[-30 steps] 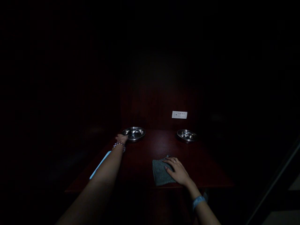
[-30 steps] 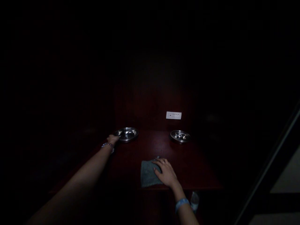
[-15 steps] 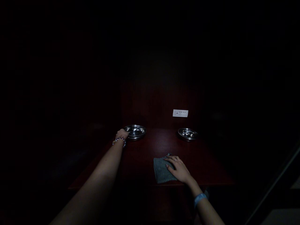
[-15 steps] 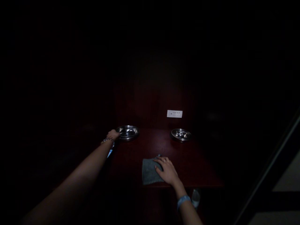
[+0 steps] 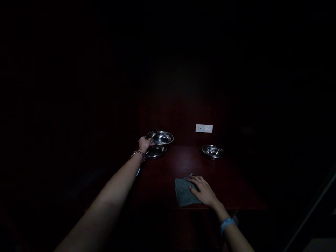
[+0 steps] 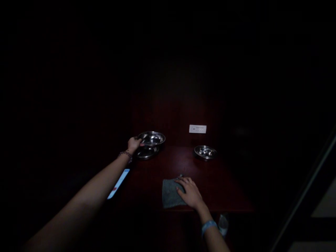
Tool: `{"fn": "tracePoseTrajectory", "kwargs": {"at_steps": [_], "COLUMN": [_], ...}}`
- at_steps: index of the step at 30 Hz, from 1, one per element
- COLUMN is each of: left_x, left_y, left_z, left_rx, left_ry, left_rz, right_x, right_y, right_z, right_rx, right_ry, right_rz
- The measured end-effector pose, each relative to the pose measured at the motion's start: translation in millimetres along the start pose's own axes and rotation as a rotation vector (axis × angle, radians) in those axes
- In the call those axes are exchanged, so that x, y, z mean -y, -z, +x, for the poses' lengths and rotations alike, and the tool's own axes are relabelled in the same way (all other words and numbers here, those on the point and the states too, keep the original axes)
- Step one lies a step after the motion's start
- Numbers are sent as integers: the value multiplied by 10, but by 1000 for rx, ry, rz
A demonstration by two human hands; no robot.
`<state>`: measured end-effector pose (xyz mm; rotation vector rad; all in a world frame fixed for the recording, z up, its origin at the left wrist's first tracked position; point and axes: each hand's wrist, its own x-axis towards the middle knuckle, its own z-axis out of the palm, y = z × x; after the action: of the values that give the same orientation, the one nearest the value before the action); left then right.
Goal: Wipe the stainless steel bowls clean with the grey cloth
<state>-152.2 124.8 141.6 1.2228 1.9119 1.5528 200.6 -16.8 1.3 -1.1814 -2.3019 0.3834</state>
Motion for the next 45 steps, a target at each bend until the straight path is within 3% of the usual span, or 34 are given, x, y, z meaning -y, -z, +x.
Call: {"fn": "tracePoseTrajectory", "kwargs": {"at_steps": [4,6,8,11,15,20,26,29,34,38,42,45], "left_x": [-59,-6,100,309,554,720,789,800,819,826,802,772], "left_y": [-292,-438,-547,-626,-593,-458,-341,-301,-331,-457,-534,-525], "left_z": [-372,-617,-868,-1184,-1431,-1557,-1586,-1580,-1595,-1646,-1759,-1878], "left_rx": [47,147,216,305,348,407,479,511,550,523,391,377], "left_ry": [-26,-37,-32,-41,-23,8,124,139,53,-8,-90,-114], "left_rz": [-185,-370,-412,-448,-411,-408,-356,-254,-164,-230,-389,-453], "right_x": [13,19,21,16,-36,-199,-251,-150,-15,-32,-56,-70], "right_y": [1,-9,-16,4,126,345,485,531,469,348,329,368], "right_z": [-3,-4,-16,-82,-284,-577,-726,-772,-911,-993,-1083,-1136], "right_rx": [-11,-24,-35,-37,10,38,-108,-122,73,93,116,-4], "right_ry": [14,12,5,9,31,-26,-146,-67,113,73,55,-32], "right_rz": [-12,-24,-38,-48,-39,-115,-255,-208,-131,-149,-64,105]}}
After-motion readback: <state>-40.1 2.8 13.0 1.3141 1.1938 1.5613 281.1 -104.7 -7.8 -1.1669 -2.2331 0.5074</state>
